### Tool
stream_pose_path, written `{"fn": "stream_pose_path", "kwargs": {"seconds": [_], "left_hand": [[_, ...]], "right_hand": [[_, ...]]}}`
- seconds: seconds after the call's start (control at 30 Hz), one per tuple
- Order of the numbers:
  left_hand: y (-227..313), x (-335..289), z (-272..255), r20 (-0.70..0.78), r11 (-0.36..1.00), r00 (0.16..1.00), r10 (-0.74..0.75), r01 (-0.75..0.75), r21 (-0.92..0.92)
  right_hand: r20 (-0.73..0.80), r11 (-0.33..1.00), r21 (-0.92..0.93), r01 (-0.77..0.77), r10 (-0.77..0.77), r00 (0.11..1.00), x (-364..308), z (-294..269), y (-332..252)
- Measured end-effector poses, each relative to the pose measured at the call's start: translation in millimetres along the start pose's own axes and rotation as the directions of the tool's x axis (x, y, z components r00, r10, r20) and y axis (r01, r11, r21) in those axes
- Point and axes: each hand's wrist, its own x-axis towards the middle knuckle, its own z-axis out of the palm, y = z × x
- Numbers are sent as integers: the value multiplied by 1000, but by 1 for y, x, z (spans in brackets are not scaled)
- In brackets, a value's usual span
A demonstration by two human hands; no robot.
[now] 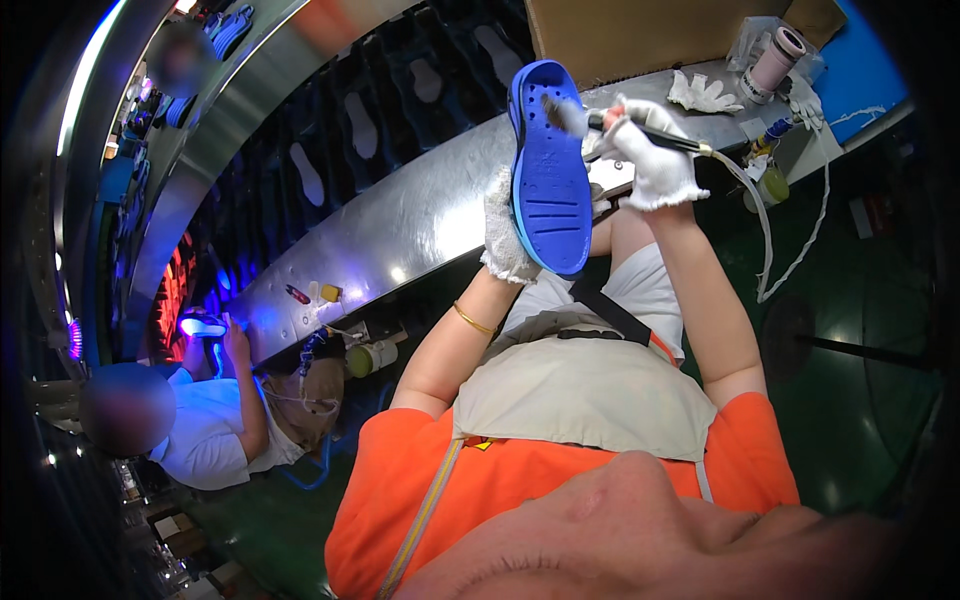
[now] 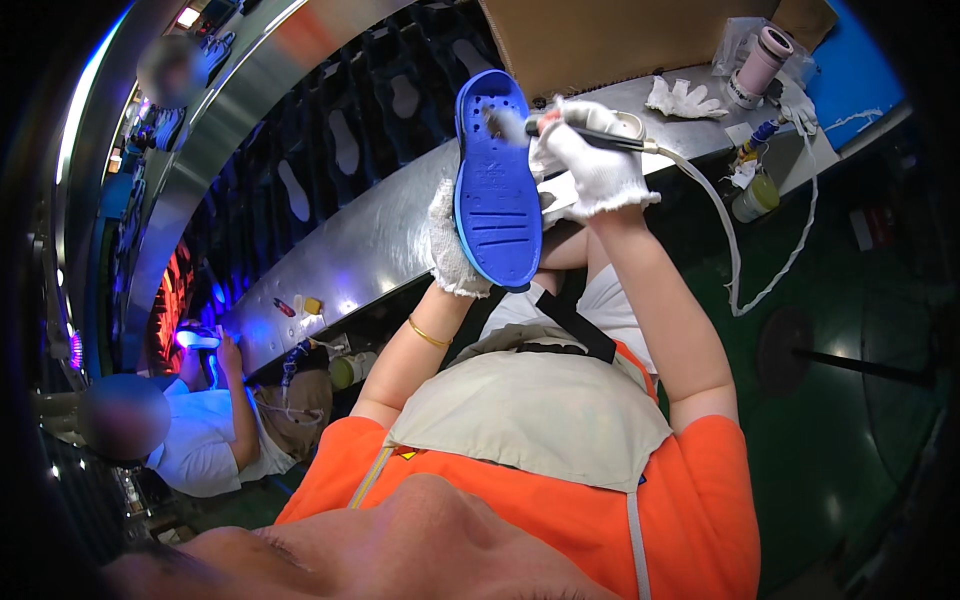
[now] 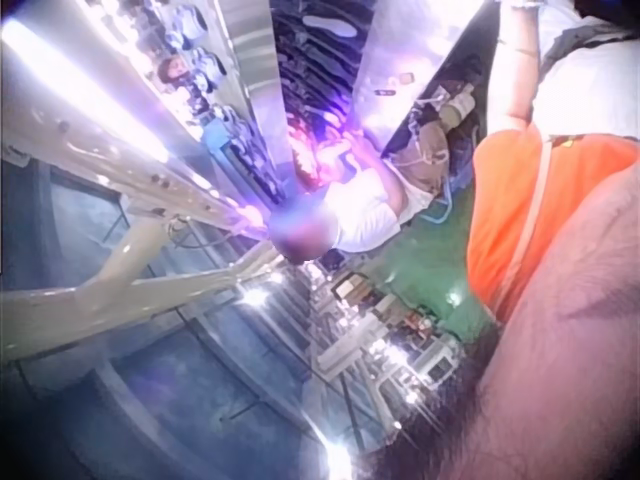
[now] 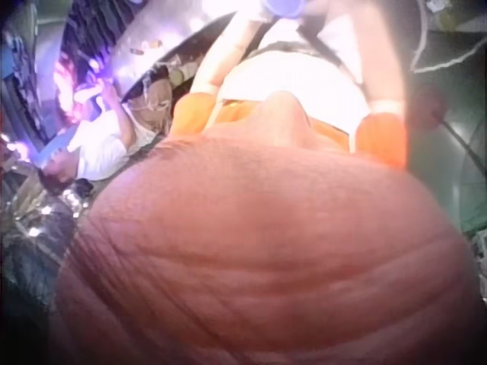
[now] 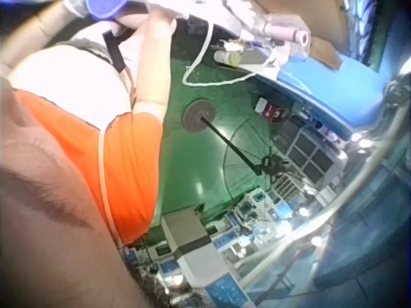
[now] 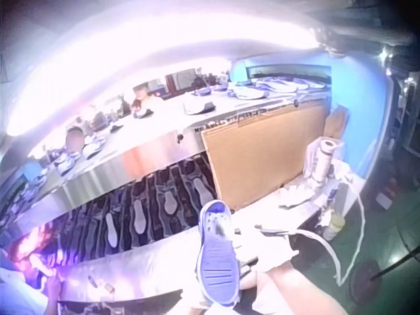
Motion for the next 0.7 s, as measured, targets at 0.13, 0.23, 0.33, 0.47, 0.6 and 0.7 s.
{"fn": "stream_pose_path", "kwargs": {"seconds": [0.13,0.23,0.33,0.47,0.6,0.7], "left_hand": [[-4,-4,15,1,992,1000,-14,14,128],[8,-3,-2,46,992,999,-12,6,123],[19,0,-15,70,1000,997,16,-17,18],[24,-5,-17,-45,967,993,107,-94,236],[26,-4,-12,38,1000,999,-1,1,15],[17,-7,2,-74,995,997,-14,21,97]], "right_hand": [[197,784,-386,486,-445,874,16,0,3],[539,450,-557,698,-444,716,-3,4,-9],[565,560,-548,622,-301,769,-35,7,-9],[430,952,-305,6,132,893,-59,-5,-4],[269,959,-264,103,-29,963,-39,-5,-5],[329,705,-491,512,-395,858,-18,-5,-1]]}}
